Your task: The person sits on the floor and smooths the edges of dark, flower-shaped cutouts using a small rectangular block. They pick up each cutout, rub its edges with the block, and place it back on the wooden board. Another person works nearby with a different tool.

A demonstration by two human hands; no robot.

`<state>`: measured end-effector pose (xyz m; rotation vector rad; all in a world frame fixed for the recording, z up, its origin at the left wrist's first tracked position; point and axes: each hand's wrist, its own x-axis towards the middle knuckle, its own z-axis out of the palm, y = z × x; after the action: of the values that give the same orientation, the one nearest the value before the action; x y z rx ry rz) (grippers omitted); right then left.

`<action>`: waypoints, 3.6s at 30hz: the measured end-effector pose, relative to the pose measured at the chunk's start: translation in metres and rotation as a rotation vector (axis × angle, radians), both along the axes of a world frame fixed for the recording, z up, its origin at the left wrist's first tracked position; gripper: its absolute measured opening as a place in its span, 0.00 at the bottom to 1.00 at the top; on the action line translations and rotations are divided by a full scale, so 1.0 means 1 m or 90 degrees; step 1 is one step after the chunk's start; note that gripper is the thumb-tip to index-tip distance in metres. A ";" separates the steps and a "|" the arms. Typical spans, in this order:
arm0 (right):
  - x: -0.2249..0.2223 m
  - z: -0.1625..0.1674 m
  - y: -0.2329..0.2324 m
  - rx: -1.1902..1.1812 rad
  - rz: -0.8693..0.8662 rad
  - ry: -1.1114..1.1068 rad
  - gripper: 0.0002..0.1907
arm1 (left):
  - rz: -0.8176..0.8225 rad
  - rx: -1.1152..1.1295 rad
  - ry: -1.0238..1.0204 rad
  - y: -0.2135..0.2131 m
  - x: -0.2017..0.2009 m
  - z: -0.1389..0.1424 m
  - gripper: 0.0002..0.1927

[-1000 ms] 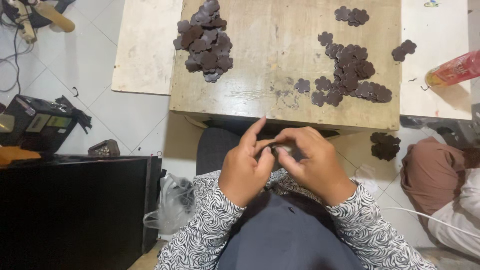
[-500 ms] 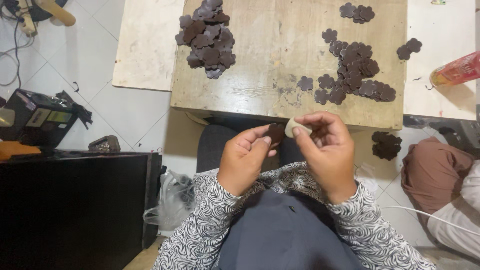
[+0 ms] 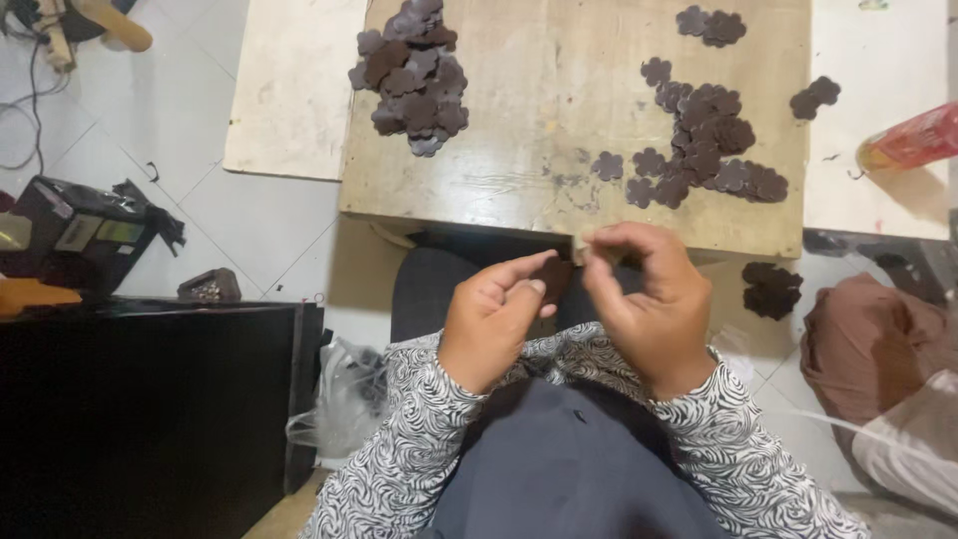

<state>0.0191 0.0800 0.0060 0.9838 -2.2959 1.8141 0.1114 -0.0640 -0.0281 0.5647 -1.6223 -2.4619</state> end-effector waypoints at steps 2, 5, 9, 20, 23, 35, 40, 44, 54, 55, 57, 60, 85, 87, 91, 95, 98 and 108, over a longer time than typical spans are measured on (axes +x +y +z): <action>0.004 0.001 -0.001 0.068 0.012 0.138 0.13 | -0.020 0.007 0.020 0.004 -0.002 -0.001 0.18; 0.003 0.003 -0.006 0.136 0.021 0.151 0.14 | -0.020 0.050 0.030 0.005 0.001 -0.001 0.18; -0.004 0.006 -0.006 0.115 -0.067 0.036 0.12 | -0.013 0.153 -0.045 -0.005 0.002 -0.002 0.20; 0.002 0.003 0.002 0.210 0.027 0.172 0.15 | 0.074 0.299 -0.111 -0.012 -0.004 -0.007 0.18; 0.003 0.007 0.002 0.088 -0.023 0.135 0.14 | 0.079 0.300 -0.095 -0.012 -0.004 -0.012 0.18; -0.003 -0.020 0.000 -0.179 0.033 -0.353 0.13 | 0.028 0.246 -0.055 -0.012 -0.003 -0.017 0.16; 0.009 -0.024 -0.005 -0.035 0.081 -0.172 0.12 | 0.030 0.153 0.065 -0.003 -0.012 -0.021 0.19; 0.015 -0.019 -0.006 0.092 0.083 0.057 0.13 | 0.025 0.253 -0.024 -0.010 -0.008 -0.020 0.22; 0.001 -0.007 -0.004 0.094 -0.049 0.022 0.12 | -0.021 0.263 -0.028 -0.004 -0.007 -0.024 0.23; 0.004 -0.005 -0.003 0.078 -0.039 0.038 0.11 | -0.022 0.254 -0.037 -0.004 -0.006 -0.029 0.22; 0.009 -0.004 -0.005 0.076 0.008 0.086 0.12 | -0.069 0.190 0.044 -0.002 -0.004 -0.036 0.21; 0.009 -0.004 -0.010 0.111 0.047 0.139 0.12 | -0.087 0.155 0.084 0.004 0.002 -0.039 0.18; 0.009 -0.011 -0.004 0.147 -0.020 0.070 0.11 | -0.085 0.096 0.070 0.006 0.001 -0.019 0.23; 0.000 -0.013 -0.005 0.119 -0.051 0.028 0.11 | -0.064 0.140 0.026 0.001 0.003 -0.015 0.23; -0.001 -0.011 0.003 -0.026 -0.037 -0.074 0.11 | -0.050 0.242 -0.052 -0.009 0.001 -0.011 0.24; 0.017 -0.012 0.003 0.019 0.027 0.071 0.12 | -0.030 0.294 -0.012 -0.009 -0.001 -0.011 0.23; 0.018 -0.016 -0.004 0.094 0.074 0.136 0.12 | 0.007 0.282 -0.028 -0.007 -0.001 -0.011 0.21; 0.019 -0.018 -0.004 0.040 0.060 0.192 0.13 | 0.072 0.214 0.039 0.000 -0.004 -0.013 0.20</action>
<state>0.0379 0.0758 -0.0119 1.2959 -2.1665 1.5063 0.1071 -0.0639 -0.0414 0.5964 -1.1266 -2.6519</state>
